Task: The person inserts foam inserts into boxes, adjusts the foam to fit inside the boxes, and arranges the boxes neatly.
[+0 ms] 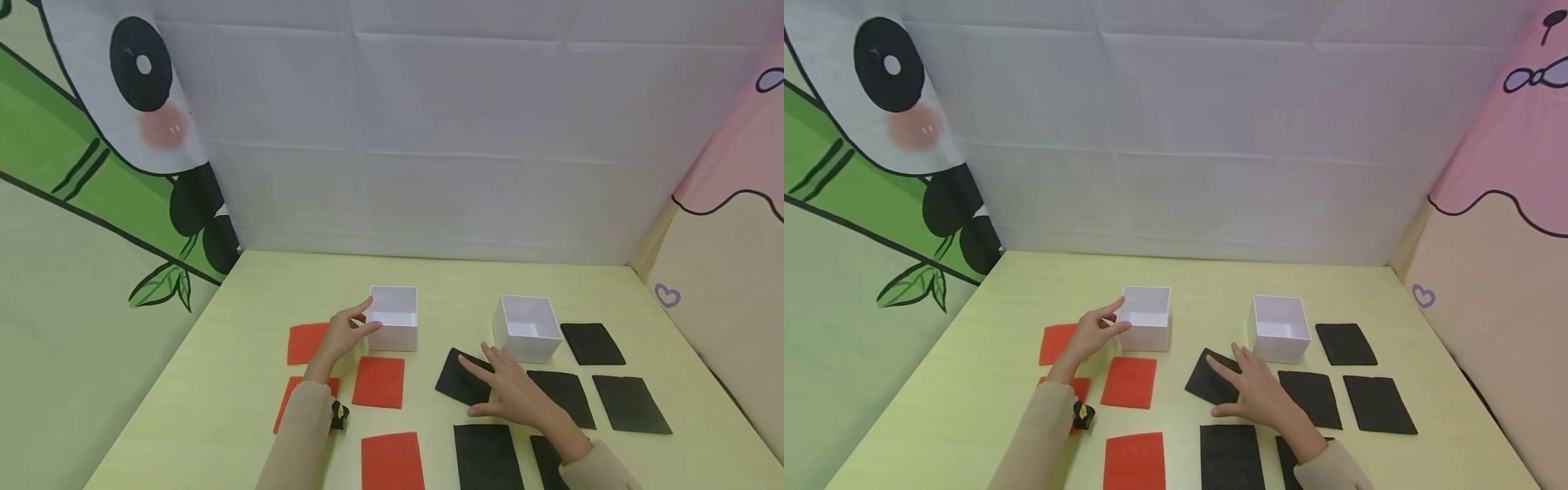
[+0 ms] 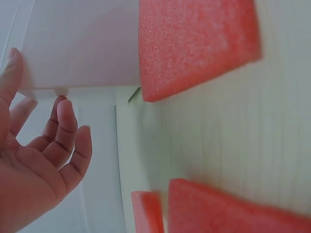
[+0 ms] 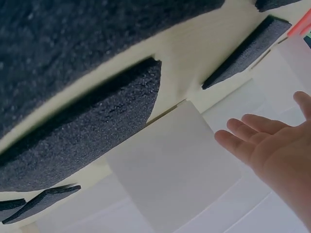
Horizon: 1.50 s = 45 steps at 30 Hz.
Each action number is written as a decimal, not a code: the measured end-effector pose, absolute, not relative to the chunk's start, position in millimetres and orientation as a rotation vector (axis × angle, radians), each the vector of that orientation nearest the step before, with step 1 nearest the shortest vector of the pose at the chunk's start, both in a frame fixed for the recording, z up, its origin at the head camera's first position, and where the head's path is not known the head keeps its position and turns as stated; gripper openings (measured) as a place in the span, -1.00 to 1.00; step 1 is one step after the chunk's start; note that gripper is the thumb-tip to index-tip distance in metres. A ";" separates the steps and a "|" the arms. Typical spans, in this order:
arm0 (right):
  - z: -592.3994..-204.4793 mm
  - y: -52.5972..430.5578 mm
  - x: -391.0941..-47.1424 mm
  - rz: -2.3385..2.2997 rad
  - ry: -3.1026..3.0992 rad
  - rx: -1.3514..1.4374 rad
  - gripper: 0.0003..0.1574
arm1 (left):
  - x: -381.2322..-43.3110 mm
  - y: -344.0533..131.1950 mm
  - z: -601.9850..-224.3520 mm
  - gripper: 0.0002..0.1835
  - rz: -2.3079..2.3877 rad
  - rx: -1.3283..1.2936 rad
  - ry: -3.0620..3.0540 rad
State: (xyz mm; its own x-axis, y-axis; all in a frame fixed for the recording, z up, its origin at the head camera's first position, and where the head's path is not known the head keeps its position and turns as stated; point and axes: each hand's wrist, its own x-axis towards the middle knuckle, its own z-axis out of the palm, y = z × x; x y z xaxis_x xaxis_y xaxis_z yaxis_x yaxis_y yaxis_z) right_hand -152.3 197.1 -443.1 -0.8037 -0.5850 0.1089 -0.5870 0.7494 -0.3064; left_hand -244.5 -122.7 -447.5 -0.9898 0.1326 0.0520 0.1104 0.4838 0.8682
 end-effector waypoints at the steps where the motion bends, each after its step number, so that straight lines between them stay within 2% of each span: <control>1: -443.5 196.8 -153.1 0.507 -2.938 0.995 0.02 | -244.5 -122.7 -447.3 -0.32 1.568 0.218 2.687; 15: -456.1 193.2 -162.1 0.455 -3.073 1.023 0.03 | -245.0 -122.2 -449.2 -0.33 1.555 0.244 2.686; 34: -458.6 191.5 -163.8 0.410 -3.119 0.988 -0.08 | -244.6 -123.1 -446.4 -0.31 1.569 0.246 2.685; 45: -457.5 186.9 -162.8 0.423 -3.111 0.889 0.03 | -243.7 -122.7 -445.1 -0.31 1.571 0.231 2.680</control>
State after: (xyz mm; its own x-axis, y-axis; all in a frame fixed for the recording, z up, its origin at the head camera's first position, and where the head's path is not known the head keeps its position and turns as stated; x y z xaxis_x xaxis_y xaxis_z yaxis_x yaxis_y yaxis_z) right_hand -162.8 186.9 -457.5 -0.8449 -0.5331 -0.0452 -0.5016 0.8187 -0.2795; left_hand -243.7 -122.7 -445.1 -0.9886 0.1411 0.0521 0.1144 0.4803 0.8696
